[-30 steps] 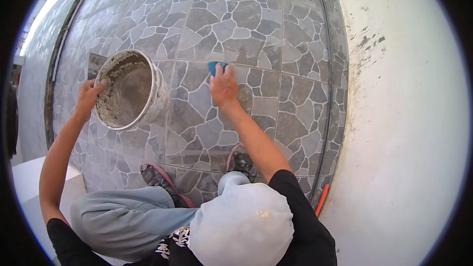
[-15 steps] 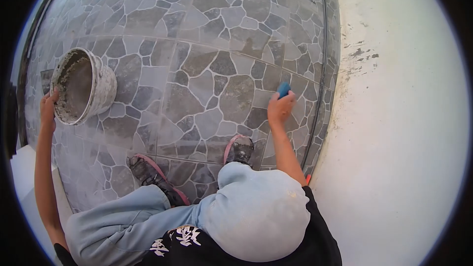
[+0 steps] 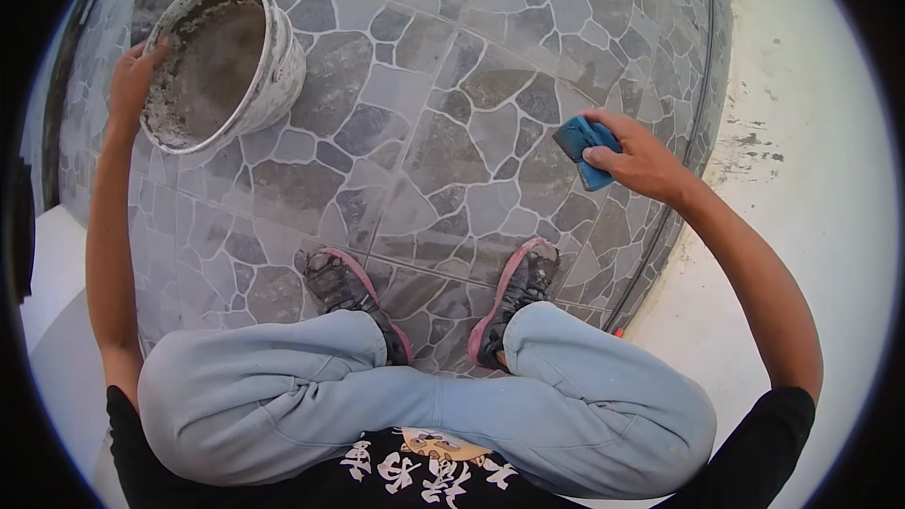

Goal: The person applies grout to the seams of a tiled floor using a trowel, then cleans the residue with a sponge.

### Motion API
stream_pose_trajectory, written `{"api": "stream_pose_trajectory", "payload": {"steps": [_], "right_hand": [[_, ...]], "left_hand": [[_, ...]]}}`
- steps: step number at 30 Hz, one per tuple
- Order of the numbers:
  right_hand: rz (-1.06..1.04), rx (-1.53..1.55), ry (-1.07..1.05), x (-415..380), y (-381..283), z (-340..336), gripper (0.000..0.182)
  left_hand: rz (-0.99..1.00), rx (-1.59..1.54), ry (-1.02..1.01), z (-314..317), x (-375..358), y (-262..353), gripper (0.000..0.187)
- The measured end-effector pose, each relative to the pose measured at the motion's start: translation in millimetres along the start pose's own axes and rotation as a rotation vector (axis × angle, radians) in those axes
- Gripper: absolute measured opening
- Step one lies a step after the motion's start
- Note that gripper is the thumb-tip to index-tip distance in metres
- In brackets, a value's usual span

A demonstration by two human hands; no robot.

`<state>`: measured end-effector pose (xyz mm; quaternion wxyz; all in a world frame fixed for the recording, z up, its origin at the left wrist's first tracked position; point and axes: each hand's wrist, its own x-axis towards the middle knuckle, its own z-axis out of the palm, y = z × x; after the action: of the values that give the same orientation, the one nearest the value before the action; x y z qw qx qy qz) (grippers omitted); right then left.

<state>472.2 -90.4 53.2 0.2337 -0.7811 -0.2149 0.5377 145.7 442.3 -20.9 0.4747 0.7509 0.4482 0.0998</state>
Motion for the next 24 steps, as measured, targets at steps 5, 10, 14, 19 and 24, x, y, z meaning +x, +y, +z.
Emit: {"api": "stream_pose_trajectory", "payload": {"steps": [5, 10, 14, 19, 24], "right_hand": [[-0.538, -0.720, 0.338, 55.0, 0.1, 138.4, 0.052], [-0.986, -0.725, 0.429, 125.4, 30.1, 240.4, 0.047], [-0.569, -0.958, 1.113, 226.4, 2.8, 89.3, 0.038], [-0.810, -0.809, 0.957, 182.2, 15.1, 178.1, 0.019], [-1.018, -0.693, 0.353, 97.1, 50.7, 265.5, 0.023]], "left_hand": [[0.026, -0.107, 0.034, 2.2, 3.5, -8.6, 0.032], [0.083, -0.027, 0.049, -11.8, 20.8, -28.4, 0.036], [-0.011, 0.108, 0.010, -17.2, 24.8, -27.9, 0.044], [0.016, 0.179, 0.075, -15.9, 22.9, -22.9, 0.054], [-0.018, 0.161, 0.093, -18.0, 24.5, -24.2, 0.052]]}}
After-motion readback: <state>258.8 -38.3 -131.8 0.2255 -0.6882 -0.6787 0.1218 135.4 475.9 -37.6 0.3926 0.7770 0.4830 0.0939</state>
